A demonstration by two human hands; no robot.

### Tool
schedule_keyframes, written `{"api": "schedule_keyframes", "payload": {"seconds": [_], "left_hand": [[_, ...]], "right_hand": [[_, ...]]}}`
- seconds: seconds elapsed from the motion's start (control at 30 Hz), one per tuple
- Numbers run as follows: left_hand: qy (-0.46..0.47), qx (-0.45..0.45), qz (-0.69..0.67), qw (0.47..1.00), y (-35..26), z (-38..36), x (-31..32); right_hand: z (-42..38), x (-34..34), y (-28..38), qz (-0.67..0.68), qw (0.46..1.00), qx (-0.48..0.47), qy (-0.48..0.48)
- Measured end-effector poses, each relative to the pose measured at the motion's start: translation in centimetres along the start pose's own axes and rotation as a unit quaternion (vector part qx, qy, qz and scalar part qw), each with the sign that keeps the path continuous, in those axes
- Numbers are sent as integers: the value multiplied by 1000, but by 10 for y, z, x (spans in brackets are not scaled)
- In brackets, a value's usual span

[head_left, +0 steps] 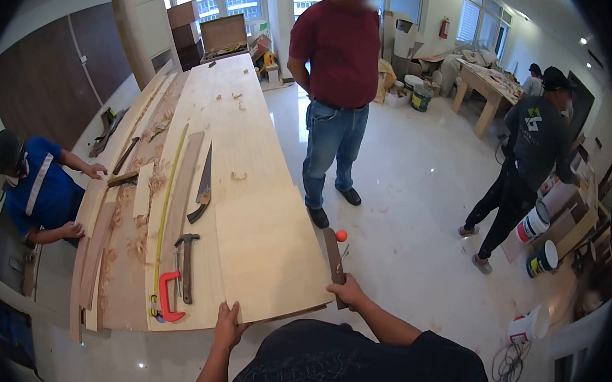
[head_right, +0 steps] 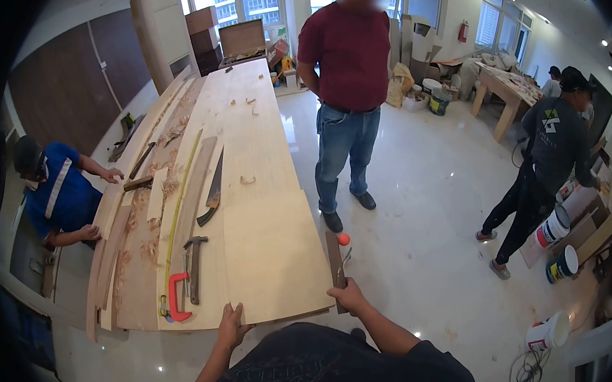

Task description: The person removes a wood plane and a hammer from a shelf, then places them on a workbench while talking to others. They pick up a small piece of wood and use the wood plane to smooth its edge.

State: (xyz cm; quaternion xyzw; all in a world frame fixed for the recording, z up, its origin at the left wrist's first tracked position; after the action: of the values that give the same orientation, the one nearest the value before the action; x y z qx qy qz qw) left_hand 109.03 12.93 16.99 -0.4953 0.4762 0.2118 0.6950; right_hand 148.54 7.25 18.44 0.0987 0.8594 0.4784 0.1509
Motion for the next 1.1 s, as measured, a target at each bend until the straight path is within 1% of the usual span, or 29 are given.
{"api": "schedule_keyframes", "payload": {"seconds": [0.07,0.17,0.3,0.4,0.5,0.57,0.63,0.7,0.8,0.9,0.97,1.1], "left_hand": [[2,-2,-3,1000,2,1,0],[-3,-3,-5,1000,1,1,2],[-5,5,-24,1000,4,1,2],[-9,20,-3,1000,11,1,15],[20,-55,110,992,-48,4,-16],[44,-12,134,990,-62,13,-14],[68,44,139,987,-71,22,-7],[91,112,130,981,-72,37,14],[87,215,110,966,-80,52,46],[104,257,122,953,-103,67,62],[89,264,121,953,-109,74,74],[80,265,136,951,-114,77,78]], "right_hand": [[9,1,-9,12,1000,-11,-4],[11,2,-12,-5,1000,-20,-17],[5,3,-5,8,1000,-16,-13],[7,6,-16,20,999,-14,-23],[13,10,-28,51,997,-22,-49],[10,12,-31,66,995,-31,-70],[4,10,-28,47,994,-31,-92],[0,7,-27,30,993,-29,-111],[-1,6,-33,21,992,-20,-124],[-4,7,-30,34,993,-9,-112],[-8,13,-27,39,995,2,-91],[-7,20,-32,45,994,19,-99]]}}
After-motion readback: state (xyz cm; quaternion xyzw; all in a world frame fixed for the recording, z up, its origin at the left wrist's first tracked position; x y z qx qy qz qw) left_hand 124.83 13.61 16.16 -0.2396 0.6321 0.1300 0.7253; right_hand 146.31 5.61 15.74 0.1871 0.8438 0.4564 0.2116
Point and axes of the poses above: each hand's wrist, its own z-axis towards the middle knuckle, its own x-axis out of the palm, y = z × x, the point moved 1 cm from there along z, towards the middle knuckle, and after that the axes turned 3 degrees about x, right-handed, at the moved point
